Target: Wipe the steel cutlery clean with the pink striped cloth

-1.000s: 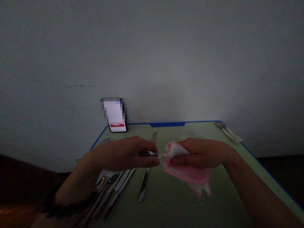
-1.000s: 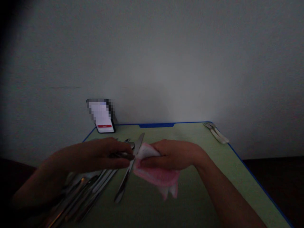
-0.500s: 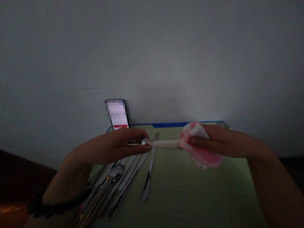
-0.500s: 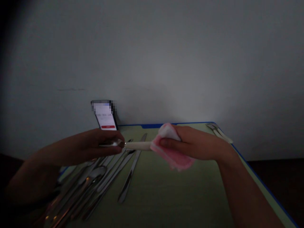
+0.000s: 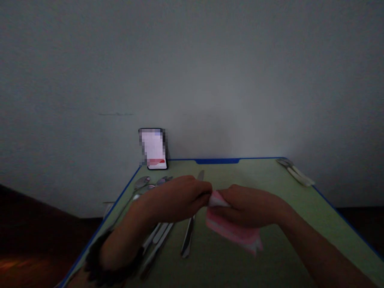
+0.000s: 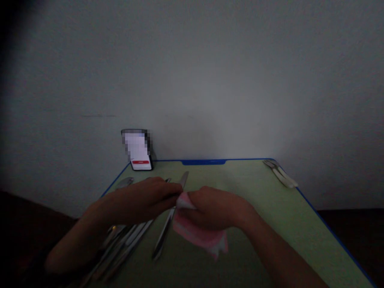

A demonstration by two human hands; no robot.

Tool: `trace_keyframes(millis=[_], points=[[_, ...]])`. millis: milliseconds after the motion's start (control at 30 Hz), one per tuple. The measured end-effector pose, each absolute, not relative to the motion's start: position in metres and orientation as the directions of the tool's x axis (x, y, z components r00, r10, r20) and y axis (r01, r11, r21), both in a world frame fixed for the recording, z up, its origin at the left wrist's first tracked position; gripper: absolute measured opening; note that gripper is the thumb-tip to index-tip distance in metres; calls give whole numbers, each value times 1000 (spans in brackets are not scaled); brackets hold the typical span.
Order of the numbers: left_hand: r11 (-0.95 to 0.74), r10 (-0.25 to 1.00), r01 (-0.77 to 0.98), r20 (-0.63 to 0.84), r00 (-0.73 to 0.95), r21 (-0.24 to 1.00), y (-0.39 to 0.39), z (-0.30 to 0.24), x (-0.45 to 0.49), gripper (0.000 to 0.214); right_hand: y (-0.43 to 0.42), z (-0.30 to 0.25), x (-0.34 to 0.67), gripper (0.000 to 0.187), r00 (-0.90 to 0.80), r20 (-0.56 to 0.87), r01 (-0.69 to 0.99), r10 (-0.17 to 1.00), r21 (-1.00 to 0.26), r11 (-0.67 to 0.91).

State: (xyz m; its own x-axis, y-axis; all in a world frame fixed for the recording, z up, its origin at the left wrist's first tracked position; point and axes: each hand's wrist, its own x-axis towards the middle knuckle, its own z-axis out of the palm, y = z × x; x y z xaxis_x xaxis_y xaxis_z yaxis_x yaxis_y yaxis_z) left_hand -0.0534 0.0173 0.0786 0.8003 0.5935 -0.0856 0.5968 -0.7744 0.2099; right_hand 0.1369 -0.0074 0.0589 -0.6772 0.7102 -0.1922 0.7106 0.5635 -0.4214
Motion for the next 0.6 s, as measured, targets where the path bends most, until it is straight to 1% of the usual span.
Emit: trace_keyframes(millis=[100,167,233,300,333,400,467,500,533,600], points=[[-763,615,628,-127,778,154,18,65,-51,23,-2,53,138,36,-668,-207,735,715,-338,588],[-741,648,663,-147,747,106,20,54,-47,23,4,47,140,35,-655,-213,748,725,-316,584],[-726,670,684,-153,727,71,22,44,-43,21,12,37,143,32,-659,-209,740,722,-352,574],[-708,689,701,-134,713,87,25,36,-39,20,21,23,147,28,-677,-184,705,713,-443,555],[-688,709,716,-98,698,119,26,33,-37,21,24,14,149,27,-672,-161,690,723,-491,532],[-634,758,730,20,652,255,29,28,-33,21,28,-4,152,28,-625,-88,642,776,-624,446],[-584,796,691,137,589,426,31,24,-29,24,26,-21,151,36,-490,-37,509,871,-823,251],[-565,809,658,176,561,498,32,22,-26,28,23,-27,150,41,-419,-32,439,908,-882,171],[-548,818,627,198,540,553,32,20,-24,30,18,-31,149,43,-381,-30,400,924,-906,136],[-524,828,592,201,524,612,31,14,-20,28,8,-33,148,44,-378,7,406,926,-898,173]])
